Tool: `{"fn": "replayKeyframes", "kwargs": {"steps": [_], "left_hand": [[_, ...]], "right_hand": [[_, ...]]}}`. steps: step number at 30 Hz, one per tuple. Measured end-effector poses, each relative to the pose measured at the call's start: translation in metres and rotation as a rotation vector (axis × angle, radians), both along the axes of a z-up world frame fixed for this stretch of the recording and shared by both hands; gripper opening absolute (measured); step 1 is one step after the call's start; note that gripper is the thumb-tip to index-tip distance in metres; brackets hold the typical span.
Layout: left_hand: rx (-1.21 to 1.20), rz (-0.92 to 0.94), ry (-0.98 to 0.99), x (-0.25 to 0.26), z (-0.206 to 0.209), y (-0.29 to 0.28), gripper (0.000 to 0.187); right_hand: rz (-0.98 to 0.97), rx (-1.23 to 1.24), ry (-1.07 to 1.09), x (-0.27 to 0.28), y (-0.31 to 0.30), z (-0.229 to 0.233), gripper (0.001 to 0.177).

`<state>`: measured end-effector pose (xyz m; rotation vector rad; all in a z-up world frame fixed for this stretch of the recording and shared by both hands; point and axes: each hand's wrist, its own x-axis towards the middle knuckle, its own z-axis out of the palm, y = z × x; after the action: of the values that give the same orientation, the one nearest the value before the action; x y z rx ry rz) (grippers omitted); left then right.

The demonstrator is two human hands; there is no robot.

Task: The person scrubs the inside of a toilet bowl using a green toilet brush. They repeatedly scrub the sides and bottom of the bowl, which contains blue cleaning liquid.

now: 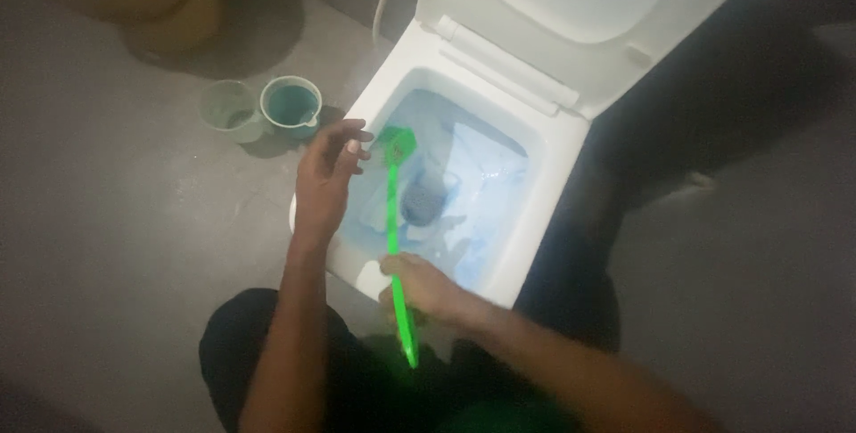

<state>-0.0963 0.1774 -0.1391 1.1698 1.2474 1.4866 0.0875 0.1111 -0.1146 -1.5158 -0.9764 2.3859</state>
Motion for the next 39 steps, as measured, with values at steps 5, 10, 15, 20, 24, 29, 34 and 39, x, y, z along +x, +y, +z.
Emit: {"fn": "replayKeyframes", "kwargs": {"steps": [5,10,15,20,24,29,34,39], "left_hand": [[0.033,-0.023,-0.05,-0.001,0.002,-0.001,0.036],[0.011,-0.015,-0.027,0.001,0.002,-0.003,0.036],[0.025,0.002,0.001,-0.002,-0.002,-0.004,0.036],[0.004,-0.002,-0.08,-0.004,-0.004,-0.005,0.037],[0.0,0.014,-0.059,-0.005,-0.005,-0.012,0.037],[0.018,0.013,-0.063,-0.005,-0.002,-0.013,0.039],[-0.009,0.003,-0.028,-0.004,-0.002,-0.011,0.037],[0.017,-0.007,-0.066,-0.004,-0.005,-0.015,0.036]], "right_hand": [[-0.094,0.041,0.027,0.0,0.036,-0.012,0.038],[-0.035,0.086,0.174,-0.002,0.009,-0.02,0.031],[-0.017,0.015,0.022,0.01,-0.002,-0.018,0.031],[-0.05,0.124,-0.025,-0.001,0.027,-0.023,0.033],[0.071,0.185,-0.109,-0.005,0.008,-0.02,0.037],[0.133,0.162,-0.121,0.012,-0.008,-0.012,0.032],[0.199,0.191,-0.352,0.018,0.028,-0.021,0.038],[0.039,0.219,-0.063,0.012,0.03,-0.029,0.036]]}}
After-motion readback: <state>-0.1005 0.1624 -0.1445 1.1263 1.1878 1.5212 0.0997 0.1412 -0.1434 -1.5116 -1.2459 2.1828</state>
